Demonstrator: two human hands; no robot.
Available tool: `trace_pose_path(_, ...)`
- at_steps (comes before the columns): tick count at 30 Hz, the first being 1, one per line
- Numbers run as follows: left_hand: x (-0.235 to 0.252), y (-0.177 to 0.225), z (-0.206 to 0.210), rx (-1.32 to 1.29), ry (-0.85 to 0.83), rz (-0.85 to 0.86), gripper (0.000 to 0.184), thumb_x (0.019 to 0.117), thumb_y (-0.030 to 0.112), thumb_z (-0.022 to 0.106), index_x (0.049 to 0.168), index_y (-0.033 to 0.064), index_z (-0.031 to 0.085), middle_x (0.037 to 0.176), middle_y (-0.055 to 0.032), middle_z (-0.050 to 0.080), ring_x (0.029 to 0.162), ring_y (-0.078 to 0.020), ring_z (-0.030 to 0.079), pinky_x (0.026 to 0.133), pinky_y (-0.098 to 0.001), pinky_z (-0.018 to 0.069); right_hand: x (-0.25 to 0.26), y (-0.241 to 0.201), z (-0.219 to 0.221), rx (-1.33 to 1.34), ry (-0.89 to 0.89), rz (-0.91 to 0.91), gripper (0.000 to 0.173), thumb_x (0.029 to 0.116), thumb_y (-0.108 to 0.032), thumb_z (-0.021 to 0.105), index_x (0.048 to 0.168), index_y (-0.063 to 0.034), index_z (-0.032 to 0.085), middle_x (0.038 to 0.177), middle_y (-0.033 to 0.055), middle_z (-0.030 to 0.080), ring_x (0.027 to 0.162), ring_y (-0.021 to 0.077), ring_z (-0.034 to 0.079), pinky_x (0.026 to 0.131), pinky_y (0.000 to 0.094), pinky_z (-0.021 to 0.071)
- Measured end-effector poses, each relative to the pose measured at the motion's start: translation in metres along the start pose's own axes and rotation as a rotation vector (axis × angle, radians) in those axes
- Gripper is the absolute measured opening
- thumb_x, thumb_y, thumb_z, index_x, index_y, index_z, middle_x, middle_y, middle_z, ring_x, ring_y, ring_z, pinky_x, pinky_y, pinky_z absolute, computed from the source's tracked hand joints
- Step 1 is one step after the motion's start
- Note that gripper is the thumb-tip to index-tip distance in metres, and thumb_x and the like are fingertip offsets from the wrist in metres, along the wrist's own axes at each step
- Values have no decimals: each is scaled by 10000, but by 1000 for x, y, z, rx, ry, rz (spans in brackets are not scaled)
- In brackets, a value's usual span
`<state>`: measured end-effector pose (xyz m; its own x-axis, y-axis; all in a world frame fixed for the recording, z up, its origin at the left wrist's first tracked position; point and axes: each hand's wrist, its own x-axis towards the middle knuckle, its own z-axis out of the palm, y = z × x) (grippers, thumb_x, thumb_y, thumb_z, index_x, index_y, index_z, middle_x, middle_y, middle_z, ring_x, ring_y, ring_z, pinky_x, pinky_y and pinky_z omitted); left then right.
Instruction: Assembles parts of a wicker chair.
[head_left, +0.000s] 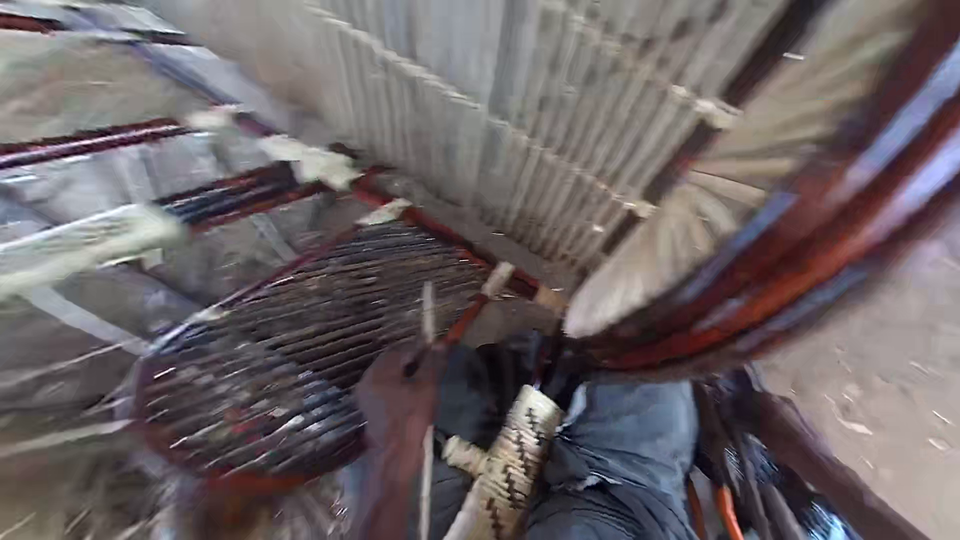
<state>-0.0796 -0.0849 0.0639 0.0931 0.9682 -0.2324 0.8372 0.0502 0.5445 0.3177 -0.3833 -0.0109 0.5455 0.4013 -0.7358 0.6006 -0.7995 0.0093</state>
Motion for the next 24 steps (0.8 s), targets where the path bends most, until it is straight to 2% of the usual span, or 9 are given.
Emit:
trace_pose_path(3,28,9,8,53,-11,-26,246,1012,263,676,1130,64,760,928,-175,731,824,-348,699,768,-595,556,18,17,17,52,59,-74,325,933,-257,701,1169,-34,717,1132,291,699,1089,520,651,908,732,482)
trace_pose_path(6,53,15,22,70,-47,1,244,1002,205,655,1181,72,754,956,-199,737,867,-390,708,785,-625,550,27,18,24,107,88,-80,368,944,-249,662,1196,17,699,1188,319,673,1139,534,623,944,749,441)
trace_pose_path(10,85,17,53,143,-118,6,309,995,195,645,1275,91,723,1001,-188,741,943,-379,709,863,-588,548,38,20,41,110,186,-51,370,950,-270,608,1155,24,703,1143,304,688,1119,516,634,952,732,447)
trace_pose_path(13,95,19,60,177,-190,-33,304,999,198,630,1277,115,720,1049,-182,741,1012,-386,704,897,-596,542,25,0,31,151,149,-38,484,1007,-320,570,1308,56,619,1279,312,642,1238,487,593,1066,669,412)
trace_pose_path(15,100,21,61,195,-220,-27,277,1007,210,621,1242,114,734,1049,-185,741,1013,-393,702,890,-598,539,27,6,36,215,181,-109,558,968,-392,628,1323,38,611,1274,275,656,1227,431,617,1067,639,439)
trace_pose_path(18,104,21,63,203,-227,-32,262,1014,226,619,1208,104,745,1035,-188,744,1001,-401,707,877,-607,542,-2,-36,-7,212,-50,-87,548,1007,-271,617,1407,92,524,1381,300,584,1324,403,549,1134,567,385)
trace_pose_path(21,107,22,65,199,-211,-44,259,1006,213,624,1208,103,745,1020,-187,745,971,-397,711,851,-610,545,-24,-63,-27,322,-57,-77,480,987,-125,640,1370,140,525,1344,308,586,1266,310,567,1122,432,406)
trace_pose_path(23,108,23,67,199,-210,-49,268,1009,209,614,1220,104,742,1012,-185,745,960,-394,713,839,-610,548,-30,-66,-30,320,-98,-34,496,985,-119,654,1388,132,510,1375,299,568,1285,290,546,1139,409,377)
trace_pose_path(24,109,23,67,192,-215,-53,266,1016,220,613,1216,104,745,992,-183,745,945,-391,713,830,-609,546,-29,-50,-18,333,-28,-140,491,978,-108,661,1366,157,520,1341,326,583,1266,319,569,1123,419,400)
